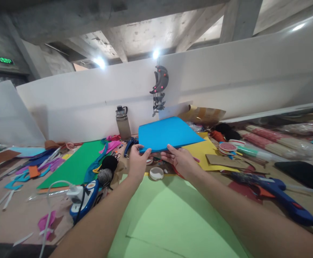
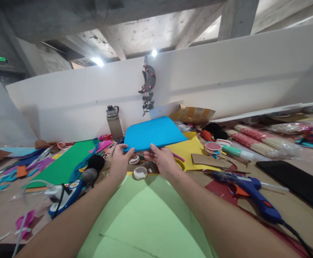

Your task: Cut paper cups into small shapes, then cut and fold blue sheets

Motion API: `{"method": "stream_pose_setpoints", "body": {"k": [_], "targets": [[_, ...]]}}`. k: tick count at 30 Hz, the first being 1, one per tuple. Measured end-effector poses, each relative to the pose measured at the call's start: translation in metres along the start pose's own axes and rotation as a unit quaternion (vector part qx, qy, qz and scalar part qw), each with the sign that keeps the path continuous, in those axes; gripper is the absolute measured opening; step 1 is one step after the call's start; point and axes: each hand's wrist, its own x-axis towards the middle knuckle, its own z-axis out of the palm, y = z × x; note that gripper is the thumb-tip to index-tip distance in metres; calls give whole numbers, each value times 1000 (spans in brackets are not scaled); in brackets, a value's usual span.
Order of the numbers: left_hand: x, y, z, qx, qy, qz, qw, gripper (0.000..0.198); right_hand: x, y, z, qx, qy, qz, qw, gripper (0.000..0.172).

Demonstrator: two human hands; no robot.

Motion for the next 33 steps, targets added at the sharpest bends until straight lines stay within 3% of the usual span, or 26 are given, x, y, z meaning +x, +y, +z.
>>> {"method": "stream_pose_setpoints", "body": {"k": [7, 12, 19, 33], "targets": [[-2, 9, 0, -38, -16, 6, 999, 69, -2, -2, 1, -3, 6, -1, 1000, 11], [3, 0, -2, -82, -84, -59, 991, 50, -1, -2, 1, -16, 19, -8, 1000, 10], [3, -2, 1, -129, -62, -112, 983, 39, 3, 0, 0, -18, 32, -14, 999, 11], [-2, 3, 3, -144, -47, -137, 979, 33, -1, -4, 1, -37, 42, -13, 998, 13]]}}
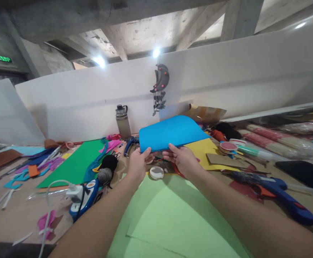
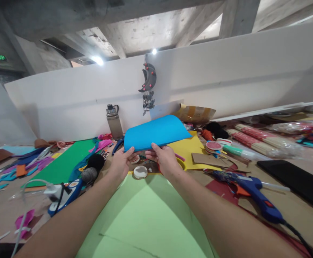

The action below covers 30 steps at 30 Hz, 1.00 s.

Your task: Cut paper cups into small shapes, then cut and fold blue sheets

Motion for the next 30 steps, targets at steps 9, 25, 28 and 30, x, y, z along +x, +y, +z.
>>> {"method": "stream_pose_setpoints", "body": {"k": [9, 25, 28, 30], "targets": [[-2, 1, 2, -3, -10, -4, 1000, 30, -4, -4, 1, -17, 11, -1, 1000, 12], [-1, 5, 0, -42, -19, -38, 998, 18, -2, 2, 1, -27, -56, -29, 998, 17], [-3, 4, 1, -42, -30, -40, 998, 17, -5, 2, 2, -39, -35, -28, 998, 15], [-4, 3, 2, -40, -34, -41, 998, 16, -5, 1, 1, -37, -22, -29, 999, 14]]}}
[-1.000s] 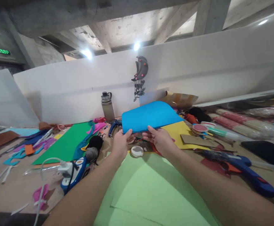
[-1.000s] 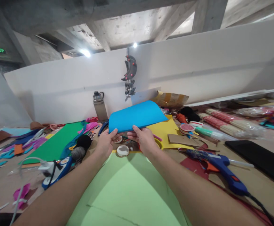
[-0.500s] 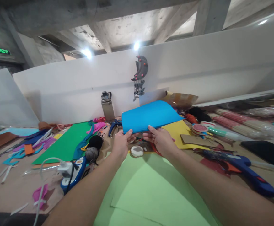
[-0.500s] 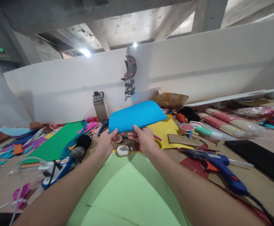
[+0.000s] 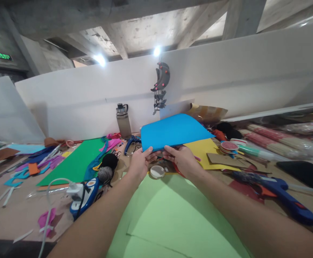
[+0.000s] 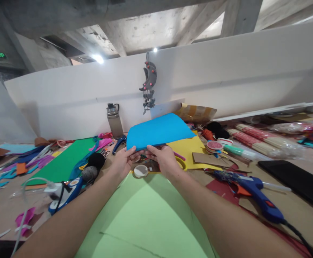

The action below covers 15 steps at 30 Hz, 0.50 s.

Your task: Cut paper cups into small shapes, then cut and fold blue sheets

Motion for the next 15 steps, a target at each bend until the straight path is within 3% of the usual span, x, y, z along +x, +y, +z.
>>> {"method": "stream_pose_setpoints", "body": {"k": [15], "targets": [[-3, -1, 4, 4, -38, -10, 999, 21, 5, 2, -2, 14, 25, -2, 1000, 17]]}}
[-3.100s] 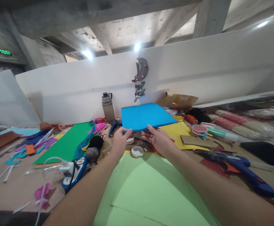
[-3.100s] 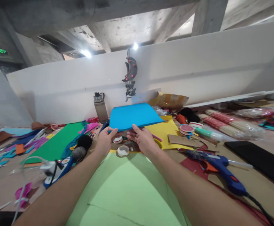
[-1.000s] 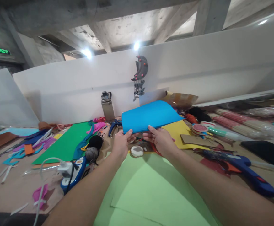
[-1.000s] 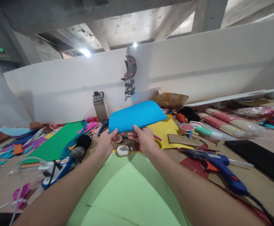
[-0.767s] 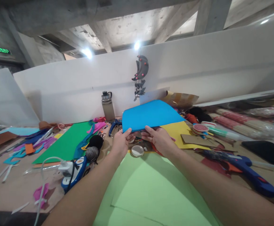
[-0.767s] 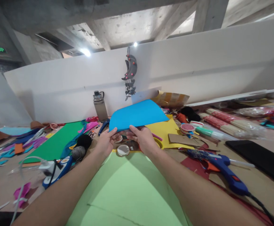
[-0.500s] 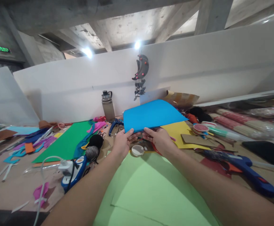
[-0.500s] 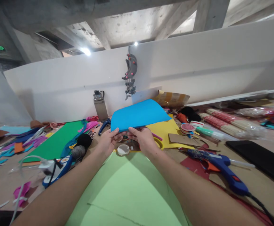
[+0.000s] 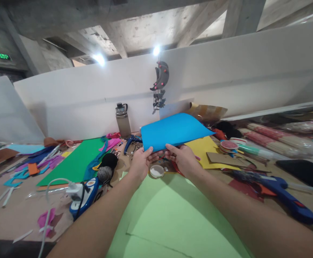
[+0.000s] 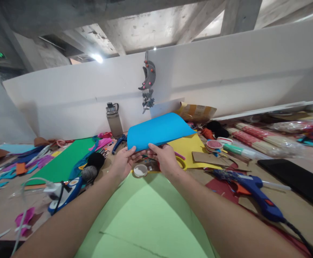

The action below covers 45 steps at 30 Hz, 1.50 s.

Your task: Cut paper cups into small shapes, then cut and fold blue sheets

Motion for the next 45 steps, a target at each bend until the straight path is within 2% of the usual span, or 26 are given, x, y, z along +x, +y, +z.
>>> {"method": "stream_pose_setpoints", "body": {"k": [8, 17, 25, 36, 45], "targets": [[1, -3, 1, -4, 3, -3, 1000, 16, -3, -3, 3, -12, 21, 2, 1000, 15], [0, -5, 1, 0, -13, 2, 1000, 26, -3, -3, 3, -14, 34, 5, 999, 16], [-1, -4, 3, 57, 54, 23, 997, 27, -6, 0, 5, -34, 14, 6, 999, 21], [-3, -3, 6, 47, 61, 29, 997, 26, -6, 3, 3, -16, 7, -1, 1000, 28], [-2, -5, 5, 39, 58, 24, 997, 23, -5, 4, 2, -32, 23, 1, 999, 24]]}}
